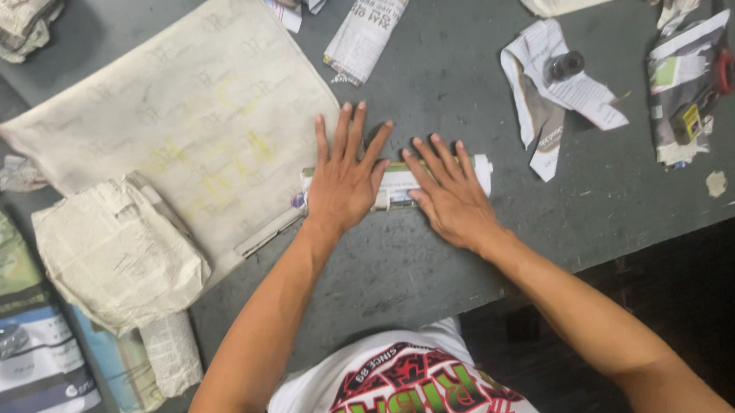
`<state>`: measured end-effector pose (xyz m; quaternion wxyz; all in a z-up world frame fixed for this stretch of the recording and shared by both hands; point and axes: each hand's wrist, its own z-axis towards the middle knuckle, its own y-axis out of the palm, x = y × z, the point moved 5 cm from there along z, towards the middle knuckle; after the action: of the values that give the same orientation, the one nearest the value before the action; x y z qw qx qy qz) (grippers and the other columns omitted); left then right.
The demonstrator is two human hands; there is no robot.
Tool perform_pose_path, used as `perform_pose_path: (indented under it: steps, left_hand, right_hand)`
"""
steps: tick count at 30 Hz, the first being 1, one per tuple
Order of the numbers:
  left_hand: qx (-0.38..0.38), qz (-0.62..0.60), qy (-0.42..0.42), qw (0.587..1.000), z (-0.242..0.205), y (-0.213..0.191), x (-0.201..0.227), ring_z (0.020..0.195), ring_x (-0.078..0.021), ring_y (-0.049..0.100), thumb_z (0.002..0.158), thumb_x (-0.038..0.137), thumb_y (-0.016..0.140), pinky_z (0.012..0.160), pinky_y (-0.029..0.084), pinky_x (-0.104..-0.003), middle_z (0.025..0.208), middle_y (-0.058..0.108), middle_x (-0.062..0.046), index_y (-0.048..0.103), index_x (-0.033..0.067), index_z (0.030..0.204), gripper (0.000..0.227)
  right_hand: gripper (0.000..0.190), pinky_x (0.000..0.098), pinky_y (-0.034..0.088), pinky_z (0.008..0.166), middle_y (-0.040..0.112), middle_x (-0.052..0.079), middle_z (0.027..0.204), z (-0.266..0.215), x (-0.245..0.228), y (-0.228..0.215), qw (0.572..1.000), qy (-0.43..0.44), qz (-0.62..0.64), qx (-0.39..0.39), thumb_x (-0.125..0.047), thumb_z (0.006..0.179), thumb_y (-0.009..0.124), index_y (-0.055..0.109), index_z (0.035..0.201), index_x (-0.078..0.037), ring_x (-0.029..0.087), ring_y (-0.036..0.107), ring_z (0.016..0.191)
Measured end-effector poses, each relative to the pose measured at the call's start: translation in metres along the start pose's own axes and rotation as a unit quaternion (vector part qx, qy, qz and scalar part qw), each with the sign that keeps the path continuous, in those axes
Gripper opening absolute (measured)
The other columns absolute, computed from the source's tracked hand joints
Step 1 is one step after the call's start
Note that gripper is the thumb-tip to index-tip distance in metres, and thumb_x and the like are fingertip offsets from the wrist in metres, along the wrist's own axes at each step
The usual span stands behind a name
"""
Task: The person folds and rolls various newspaper sheets and bundles on a table, then places them into a cloth bag. The person repeatedly picks up, folds, and rolls newspapers, arranging them into the bag throughout the clip.
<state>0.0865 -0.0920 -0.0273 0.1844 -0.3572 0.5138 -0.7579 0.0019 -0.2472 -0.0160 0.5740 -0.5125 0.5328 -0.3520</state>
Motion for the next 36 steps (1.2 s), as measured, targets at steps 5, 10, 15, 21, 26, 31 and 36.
perform_pose_path:
  steps: [5,10,15,21,26,31,36]
  left_hand:
    - [-0.009,0.005,-0.011,1.0,0.008,0.009,-0.008,0.159,-0.0338,0.01,0.106,0.034,0.049,0.126,0.003,-0.065,0.17,0.021,-0.017,0.041,0.0193,0.16,0.057]
    - [0.003,-0.004,-0.006,1.0,0.011,0.006,-0.01,0.158,-0.0342,0.012,0.104,0.034,0.051,0.125,0.005,-0.066,0.169,0.021,-0.019,0.044,0.017,0.158,0.057]
    - [0.008,-0.152,-0.069,0.986,0.006,0.012,-0.018,0.159,-0.0337,0.016,0.104,0.042,0.058,0.128,0.009,-0.063,0.169,0.022,-0.019,0.047,0.0131,0.151,0.057]
    - [0.193,0.003,-0.286,0.939,0.012,-0.008,-0.076,0.161,-0.0362,0.008,0.105,0.04,0.063,0.128,0.002,-0.067,0.172,0.014,-0.018,0.037,0.0076,0.159,0.067]
    - [0.131,0.154,-0.44,0.875,-0.026,-0.069,-0.18,0.158,-0.0391,0.002,0.106,0.047,0.055,0.123,-0.004,-0.07,0.172,0.005,-0.014,0.026,0.0148,0.166,0.074]
    - [0.031,0.131,-0.455,0.88,-0.045,-0.074,-0.215,0.158,-0.0321,0.004,0.106,0.051,0.045,0.117,-0.001,-0.078,0.171,0.008,-0.007,0.02,0.0237,0.165,0.07]
    - [0.026,0.132,-0.456,0.88,-0.054,-0.06,-0.211,0.157,-0.0354,0.014,0.106,0.05,0.05,0.117,0.01,-0.077,0.17,0.019,-0.011,0.024,0.022,0.164,0.069]
  right_hand:
    - [0.062,0.0569,0.007,0.125,0.023,0.014,0.168,0.011,0.011,0.008,0.999,-0.02,0.028,-0.008,-0.036,0.106,0.045,0.03,0.161,-0.011,0.037,0.012,0.157]
    - [0.06,0.0585,0.01,0.123,0.025,0.015,0.167,0.008,0.009,0.004,0.999,-0.052,0.008,0.013,-0.034,0.104,0.05,0.035,0.16,-0.016,0.037,0.017,0.155]
    - [0.056,0.0562,0.024,0.12,0.04,0.01,0.161,-0.019,0.0,-0.007,0.988,-0.143,0.008,0.058,-0.032,0.096,0.065,0.052,0.15,-0.029,0.033,0.037,0.146]
    - [0.054,0.0523,0.033,0.114,0.045,0.013,0.158,-0.084,0.008,-0.02,0.993,-0.033,0.047,0.106,-0.026,0.096,0.066,0.056,0.149,-0.023,0.035,0.043,0.141]
    - [0.054,0.0544,0.033,0.111,0.047,0.018,0.154,-0.128,0.028,-0.022,0.987,0.102,0.036,0.122,-0.025,0.097,0.065,0.056,0.15,-0.02,0.041,0.045,0.136]
    - [0.057,0.0556,0.036,0.108,0.05,0.022,0.149,-0.124,0.034,-0.021,0.984,0.103,0.043,0.136,-0.028,0.096,0.067,0.055,0.152,-0.02,0.043,0.047,0.132]
    - [0.057,0.0537,0.042,0.103,0.052,0.027,0.141,-0.109,0.038,-0.011,0.985,0.085,0.059,0.139,-0.032,0.098,0.071,0.059,0.151,-0.015,0.043,0.05,0.12]
